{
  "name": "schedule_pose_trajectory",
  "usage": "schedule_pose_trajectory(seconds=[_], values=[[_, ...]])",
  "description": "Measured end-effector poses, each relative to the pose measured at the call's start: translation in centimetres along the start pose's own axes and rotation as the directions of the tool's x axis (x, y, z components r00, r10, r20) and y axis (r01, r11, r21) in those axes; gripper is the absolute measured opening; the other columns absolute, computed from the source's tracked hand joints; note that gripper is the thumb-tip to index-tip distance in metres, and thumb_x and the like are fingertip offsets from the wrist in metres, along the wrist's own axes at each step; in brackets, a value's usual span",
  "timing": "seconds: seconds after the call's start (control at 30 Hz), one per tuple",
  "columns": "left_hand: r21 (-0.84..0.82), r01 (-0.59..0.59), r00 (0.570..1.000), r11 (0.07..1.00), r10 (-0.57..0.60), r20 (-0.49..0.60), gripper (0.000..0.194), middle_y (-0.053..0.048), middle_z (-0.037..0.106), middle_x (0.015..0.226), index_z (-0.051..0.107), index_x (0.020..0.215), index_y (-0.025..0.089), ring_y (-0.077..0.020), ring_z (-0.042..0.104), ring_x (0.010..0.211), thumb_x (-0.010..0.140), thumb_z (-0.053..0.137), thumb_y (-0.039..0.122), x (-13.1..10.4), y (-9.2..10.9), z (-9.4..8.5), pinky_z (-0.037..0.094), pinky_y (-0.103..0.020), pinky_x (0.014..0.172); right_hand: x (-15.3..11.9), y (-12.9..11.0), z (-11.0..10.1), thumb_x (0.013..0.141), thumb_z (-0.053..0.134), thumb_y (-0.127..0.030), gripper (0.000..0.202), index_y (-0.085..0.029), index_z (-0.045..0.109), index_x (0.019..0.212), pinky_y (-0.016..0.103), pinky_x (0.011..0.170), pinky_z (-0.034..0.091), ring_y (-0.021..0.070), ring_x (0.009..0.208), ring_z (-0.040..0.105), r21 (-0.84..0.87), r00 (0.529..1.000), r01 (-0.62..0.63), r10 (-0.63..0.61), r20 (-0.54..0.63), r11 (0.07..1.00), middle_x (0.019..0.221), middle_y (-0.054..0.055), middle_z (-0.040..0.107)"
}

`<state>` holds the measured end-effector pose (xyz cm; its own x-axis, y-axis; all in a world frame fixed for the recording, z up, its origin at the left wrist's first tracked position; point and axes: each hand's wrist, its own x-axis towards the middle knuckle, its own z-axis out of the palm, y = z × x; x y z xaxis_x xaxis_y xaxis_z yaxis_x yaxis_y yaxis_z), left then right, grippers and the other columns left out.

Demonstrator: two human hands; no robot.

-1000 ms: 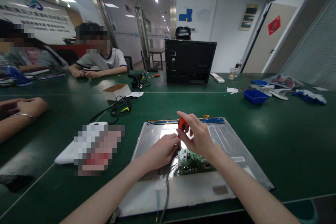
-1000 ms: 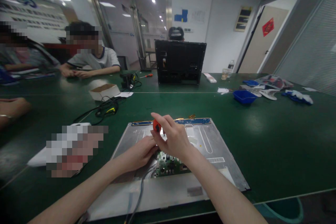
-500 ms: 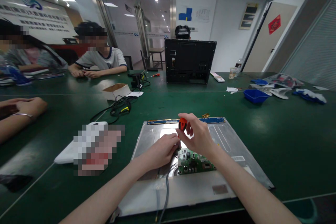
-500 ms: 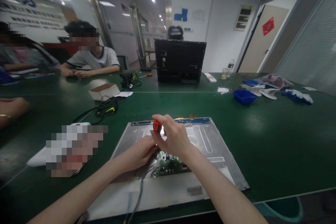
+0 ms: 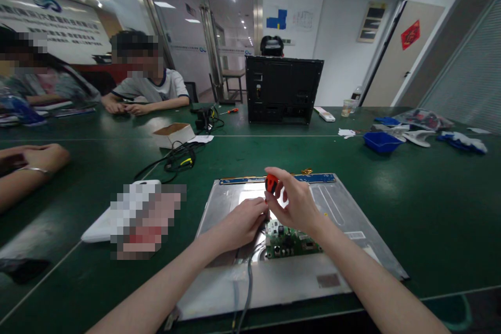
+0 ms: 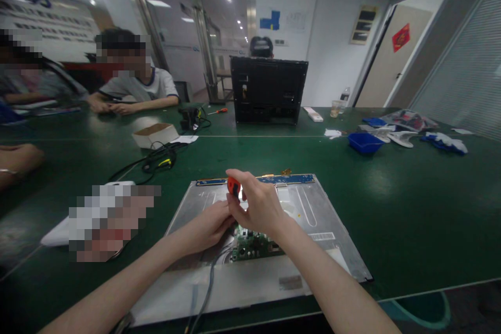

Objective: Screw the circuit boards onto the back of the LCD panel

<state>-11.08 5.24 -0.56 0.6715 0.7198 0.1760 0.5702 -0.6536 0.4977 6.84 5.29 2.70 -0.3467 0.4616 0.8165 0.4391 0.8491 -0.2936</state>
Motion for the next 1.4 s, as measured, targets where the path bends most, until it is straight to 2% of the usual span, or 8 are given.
schedule_pose_trajectory(seconds=[0.9,1.1,1.4], values=[[-0.009,0.003,1.000,1.000,-0.003,-0.027,0.019,-0.009,0.066,0.098,0.059,0.094,0.017,-0.0226,0.062,0.090,0.090,0.041,0.011,-0.02,0.78,-0.29,0.051,-0.037,0.083,0.04,0.09,0.09,0.088,0.050,-0.018,0.046,-0.022,0.037,0.132,0.023,0.049,0.043,0.0105,0.058,0.056,-0.014,1.000,-0.003,0.004,0.010,1.000,0.089,0.002,0.064],[0.002,0.000,1.000,1.000,0.000,-0.004,0.020,-0.011,0.065,0.101,0.059,0.096,0.016,-0.0244,0.062,0.094,0.090,0.041,0.012,0.06,0.39,-0.17,0.050,-0.039,0.086,0.06,0.11,0.06,0.089,0.050,-0.019,0.046,-0.021,0.038,0.132,0.023,0.049,0.043,0.0101,0.059,0.056,-0.004,1.000,0.000,0.000,0.008,1.000,0.091,0.002,0.065],[0.021,-0.002,1.000,1.000,0.002,-0.009,0.018,-0.009,0.065,0.099,0.058,0.092,0.017,-0.0228,0.061,0.089,0.089,0.042,0.009,0.06,0.17,-0.06,0.051,-0.037,0.081,0.20,-0.04,-0.10,0.089,0.050,-0.019,0.045,-0.021,0.037,0.133,0.023,0.048,0.042,0.0101,0.058,0.055,-0.013,1.000,0.012,-0.012,0.009,1.000,0.092,0.003,0.065]])
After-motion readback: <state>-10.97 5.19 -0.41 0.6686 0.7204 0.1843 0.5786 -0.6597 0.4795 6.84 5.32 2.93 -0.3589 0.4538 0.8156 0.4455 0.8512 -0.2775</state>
